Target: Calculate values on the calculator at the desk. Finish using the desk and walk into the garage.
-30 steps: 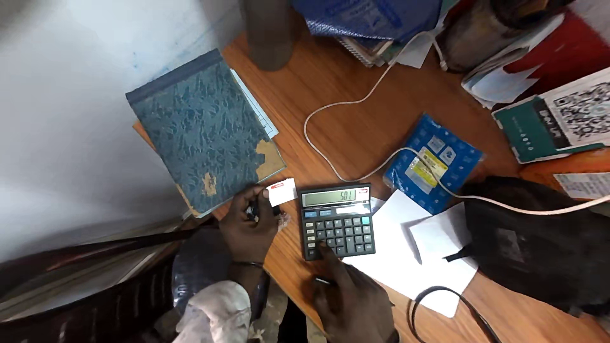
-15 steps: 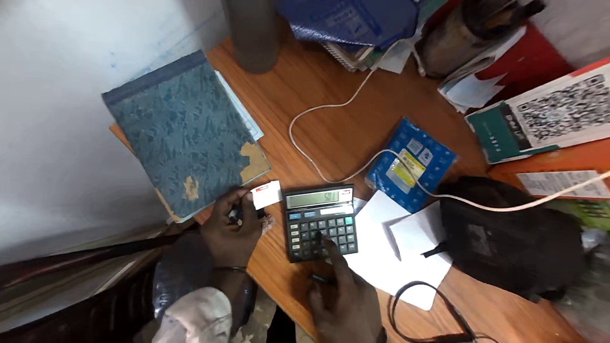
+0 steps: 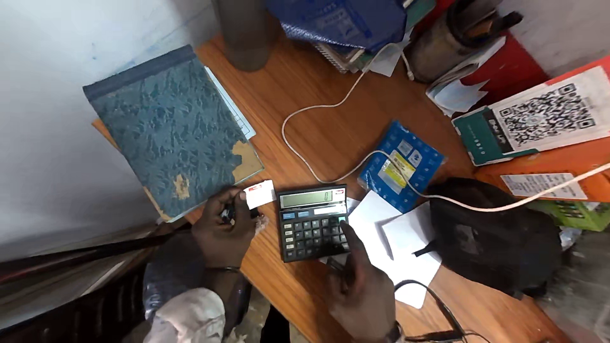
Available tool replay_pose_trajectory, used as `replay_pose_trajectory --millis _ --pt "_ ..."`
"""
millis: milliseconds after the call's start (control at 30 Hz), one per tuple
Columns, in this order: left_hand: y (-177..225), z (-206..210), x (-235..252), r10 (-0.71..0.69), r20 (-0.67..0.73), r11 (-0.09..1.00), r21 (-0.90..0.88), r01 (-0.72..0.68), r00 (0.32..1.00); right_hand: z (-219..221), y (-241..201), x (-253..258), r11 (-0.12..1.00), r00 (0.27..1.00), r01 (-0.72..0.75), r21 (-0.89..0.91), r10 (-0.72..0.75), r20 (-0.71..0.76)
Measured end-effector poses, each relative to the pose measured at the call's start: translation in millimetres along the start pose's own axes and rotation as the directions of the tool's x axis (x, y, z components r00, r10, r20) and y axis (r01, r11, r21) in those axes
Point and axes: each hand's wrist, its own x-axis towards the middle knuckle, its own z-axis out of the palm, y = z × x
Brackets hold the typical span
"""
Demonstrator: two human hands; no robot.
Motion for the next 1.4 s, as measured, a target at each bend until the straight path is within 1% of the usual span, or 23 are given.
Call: replay_pose_trajectory --millis 100,200,367,533,767,867,933,1033,1133,1233,1400 --pt "0.4 0.0 0.4 0.004 -0.017 1.000 -0.002 -0.004 1.000 0.4 -7.2 -17.3 0.991 0.995 0.074 0.112 -0.081 0.060" --pt "0.4 0.1 0.3 0.011 -0.011 1.000 -0.012 -0.011 1.000 5.5 -10.6 -32.4 0.984 0.982 0.130 0.123 -0.145 0.120" --pt "3.4 -0.7 0.5 0.003 0.003 1.000 -0.020 -0.003 1.000 9.0 -11.1 -32.9 0.991 0.989 0.100 0.085 -0.108 0.098" --pt "1.8 -0.8 0.5 0.001 0.005 1.000 -0.026 0.000 1.000 12.6 -13.2 -20.7 0.993 0.990 0.115 0.035 -0.118 0.077" --pt "2.8 0.0 1.7 -0.001 -0.011 1.000 -0.022 0.001 1.000 17.6 -16.7 -10.9 0.986 0.980 0.145 -0.083 -0.132 0.150" --pt "0.8 0.4 -0.2 -0.012 -0.001 1.000 -0.007 0.012 1.000 17.3 -17.0 -10.8 0.983 0.980 0.150 -0.107 -0.134 0.145" --pt "0.1 0.4 -0.5 0.000 -0.003 1.000 0.006 0.000 1.000 15.5 -17.5 -10.8 0.985 0.981 0.147 -0.089 -0.134 0.141" --pt "1.4 0.9 0.3 0.016 -0.004 1.000 -0.001 -0.016 1.000 9.7 -16.7 -16.4 0.992 0.986 0.129 0.004 -0.129 0.103" --pt "2.0 0.8 0.3 0.014 -0.002 1.000 -0.003 -0.014 1.000 7.2 -14.3 -28.0 0.988 0.983 0.145 0.062 -0.150 0.102" --pt "2.7 -0.5 0.8 0.016 0.002 1.000 -0.023 -0.016 1.000 9.8 -16.7 -34.6 0.985 0.976 0.156 0.069 -0.164 0.142" --pt "2.6 -0.2 0.3 0.008 0.012 1.000 -0.031 -0.007 1.000 19.4 -18.7 -37.4 0.988 0.980 0.157 0.001 -0.156 0.125"
